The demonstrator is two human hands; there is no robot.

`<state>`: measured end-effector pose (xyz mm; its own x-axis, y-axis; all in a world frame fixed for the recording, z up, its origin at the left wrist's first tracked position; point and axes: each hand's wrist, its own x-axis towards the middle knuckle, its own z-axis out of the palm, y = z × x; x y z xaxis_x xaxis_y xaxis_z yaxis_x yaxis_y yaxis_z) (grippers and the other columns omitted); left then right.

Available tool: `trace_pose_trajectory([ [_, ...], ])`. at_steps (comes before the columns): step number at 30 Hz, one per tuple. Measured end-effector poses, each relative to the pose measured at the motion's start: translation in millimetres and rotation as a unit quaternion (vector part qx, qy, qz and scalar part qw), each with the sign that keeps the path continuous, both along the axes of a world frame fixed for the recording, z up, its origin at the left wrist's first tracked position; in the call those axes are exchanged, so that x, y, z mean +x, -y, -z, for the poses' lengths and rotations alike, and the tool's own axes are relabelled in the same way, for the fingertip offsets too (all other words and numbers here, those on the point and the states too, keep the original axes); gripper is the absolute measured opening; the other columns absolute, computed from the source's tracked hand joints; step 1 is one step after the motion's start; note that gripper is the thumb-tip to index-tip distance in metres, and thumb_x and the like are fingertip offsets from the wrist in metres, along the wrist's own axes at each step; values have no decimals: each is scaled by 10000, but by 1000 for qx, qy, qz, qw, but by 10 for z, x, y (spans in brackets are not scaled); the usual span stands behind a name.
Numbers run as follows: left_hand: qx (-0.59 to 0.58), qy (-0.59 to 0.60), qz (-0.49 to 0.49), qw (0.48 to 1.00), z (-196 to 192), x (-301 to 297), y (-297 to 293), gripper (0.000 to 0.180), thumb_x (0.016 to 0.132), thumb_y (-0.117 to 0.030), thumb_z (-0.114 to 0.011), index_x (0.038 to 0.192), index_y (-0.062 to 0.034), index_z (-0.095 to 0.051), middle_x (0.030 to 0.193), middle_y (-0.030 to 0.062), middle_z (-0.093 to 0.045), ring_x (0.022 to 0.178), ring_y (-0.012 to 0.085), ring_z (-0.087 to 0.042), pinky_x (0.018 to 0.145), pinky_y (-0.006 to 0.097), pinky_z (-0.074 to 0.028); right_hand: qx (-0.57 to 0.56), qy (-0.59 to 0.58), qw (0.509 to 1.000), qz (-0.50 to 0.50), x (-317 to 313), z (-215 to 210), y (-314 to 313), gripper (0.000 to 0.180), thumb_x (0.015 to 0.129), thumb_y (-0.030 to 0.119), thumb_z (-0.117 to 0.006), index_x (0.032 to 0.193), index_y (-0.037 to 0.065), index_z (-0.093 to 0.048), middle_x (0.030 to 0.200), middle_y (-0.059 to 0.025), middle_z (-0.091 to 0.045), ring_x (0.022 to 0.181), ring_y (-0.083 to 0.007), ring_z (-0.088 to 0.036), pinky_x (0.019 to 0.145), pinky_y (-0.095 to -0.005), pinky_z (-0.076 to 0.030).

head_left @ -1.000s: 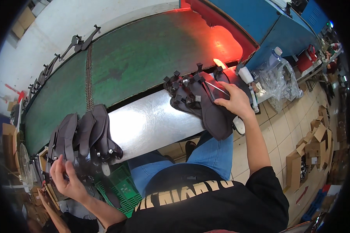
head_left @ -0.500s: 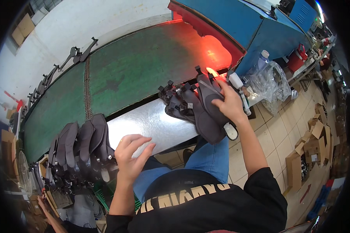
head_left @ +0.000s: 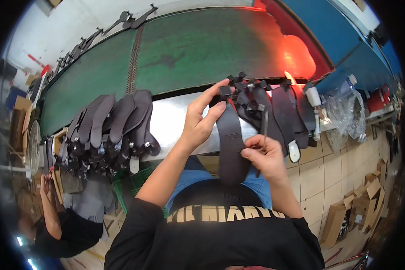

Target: The person uses a small metal tool to press a buckle onto the strap of a sandal. They pick up sandals from a pile on the left, perform the pressing action, and place the finished items on the right side of the table.

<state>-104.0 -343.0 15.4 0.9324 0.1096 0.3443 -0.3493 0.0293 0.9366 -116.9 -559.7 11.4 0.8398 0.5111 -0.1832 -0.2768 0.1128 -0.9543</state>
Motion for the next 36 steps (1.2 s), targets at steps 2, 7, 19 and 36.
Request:
trace_pose_trajectory([
  [2, -126, -84, 24, 988, 165, -53, -33, 433, 946, -142, -481, 1351, 10, -489, 1111, 82, -660, 946, 109, -581, 865, 250, -451, 8, -13, 1000, 18, -189, 162, -235, 148, 823, 31, -722, 952, 18, -649, 791, 37, -618, 690, -2, -546, 613, -151, -415],
  [7, -82, -180, -3, 980, 562, -445, -182, 515, 999, -378, -352, 1212, 20, -601, 855, 59, -637, 749, 97, -554, 694, 228, -440, -38, 44, 995, -79, -521, 460, -561, 193, 814, 66, -732, 933, 15, -588, 743, 38, -551, 630, -10, -468, 571, -174, -379],
  [19, -213, -432, -14, 876, 551, -1009, 97, 837, 933, -704, -256, 1157, 19, -612, 781, 50, -575, 709, 123, -566, 580, 241, -445, -104, 25, 982, -157, -345, 339, -248, 540, 970, 55, -432, 1494, 131, -325, 624, 15, -489, 551, -42, -443, 532, -187, -394],
  [36, -217, -410, -66, 883, 611, -1131, 319, 860, 912, -717, -326, 1051, 75, -629, 734, 58, -590, 643, 112, -543, 560, 240, -401, 68, -232, 960, -143, -401, 397, -340, 518, 998, 95, -457, 1494, 153, -318, 633, 48, -431, 516, -18, -329, 422, -150, -279],
])
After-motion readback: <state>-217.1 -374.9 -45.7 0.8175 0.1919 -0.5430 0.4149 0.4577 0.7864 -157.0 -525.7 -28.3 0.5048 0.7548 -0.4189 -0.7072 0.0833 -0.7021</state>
